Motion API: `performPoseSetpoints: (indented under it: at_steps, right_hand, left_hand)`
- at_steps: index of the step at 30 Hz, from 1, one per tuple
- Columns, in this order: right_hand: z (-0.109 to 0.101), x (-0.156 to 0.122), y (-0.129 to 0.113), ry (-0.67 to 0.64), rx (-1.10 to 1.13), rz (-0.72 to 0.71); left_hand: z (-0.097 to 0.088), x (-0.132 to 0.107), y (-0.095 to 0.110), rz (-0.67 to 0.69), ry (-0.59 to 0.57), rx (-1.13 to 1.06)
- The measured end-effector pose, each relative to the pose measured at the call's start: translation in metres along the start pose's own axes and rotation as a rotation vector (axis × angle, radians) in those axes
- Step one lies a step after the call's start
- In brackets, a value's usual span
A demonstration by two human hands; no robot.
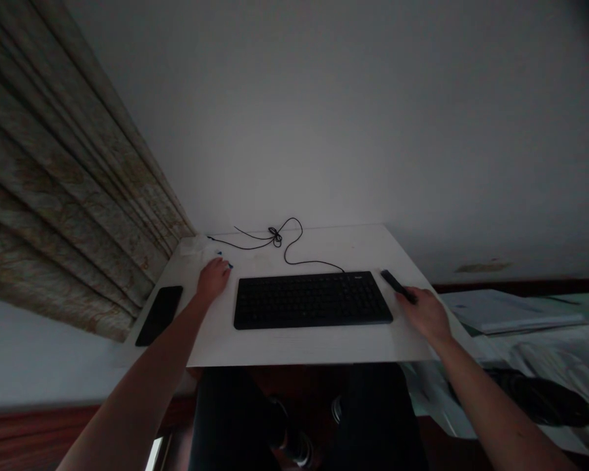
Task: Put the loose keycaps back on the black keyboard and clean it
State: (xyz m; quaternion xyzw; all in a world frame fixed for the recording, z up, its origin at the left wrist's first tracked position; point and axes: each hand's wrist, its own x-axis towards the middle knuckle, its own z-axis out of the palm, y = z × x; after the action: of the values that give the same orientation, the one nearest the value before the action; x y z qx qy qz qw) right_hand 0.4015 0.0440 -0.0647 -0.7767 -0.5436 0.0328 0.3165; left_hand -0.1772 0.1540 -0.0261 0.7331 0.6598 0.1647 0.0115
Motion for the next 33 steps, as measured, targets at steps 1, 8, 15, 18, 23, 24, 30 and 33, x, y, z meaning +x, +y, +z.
performPoseSetpoints:
  at_steps: [1,8,15,18,23,24,30,33]
  right_hand:
    - [-0.001,0.0,0.0,-0.009,-0.011,0.004]
    - [-0.003,0.008,-0.036,0.006,0.046,-0.046]
    - [0.03,-0.019,-0.172,-0.145,0.43,-0.205]
    - [0.043,-0.029,-0.2,-0.178,0.478,-0.268]
    - [0.041,0.015,-0.15,-0.045,0.226,-0.18]
    - [0.039,0.032,-0.132,-0.03,0.145,-0.135]
    - [0.038,0.112,-0.067,-0.141,-0.132,0.053]
    - [0.054,0.13,-0.073,-0.168,-0.12,0.005]
  left_hand:
    - [0.0,0.001,0.0,-0.012,0.001,0.003]
    - [-0.009,-0.003,0.028,-0.028,0.208,-0.014]
    - [-0.01,-0.038,0.159,0.175,0.156,-0.545]
    - [-0.01,-0.056,0.198,0.248,0.091,-0.652]
    - [-0.014,-0.075,0.166,0.207,0.132,-0.566]
    - [-0.014,-0.079,0.15,0.163,0.155,-0.52]
    - [-0.012,-0.12,0.068,0.01,0.166,-0.45]
    - [-0.009,-0.143,0.053,-0.009,0.146,-0.465]
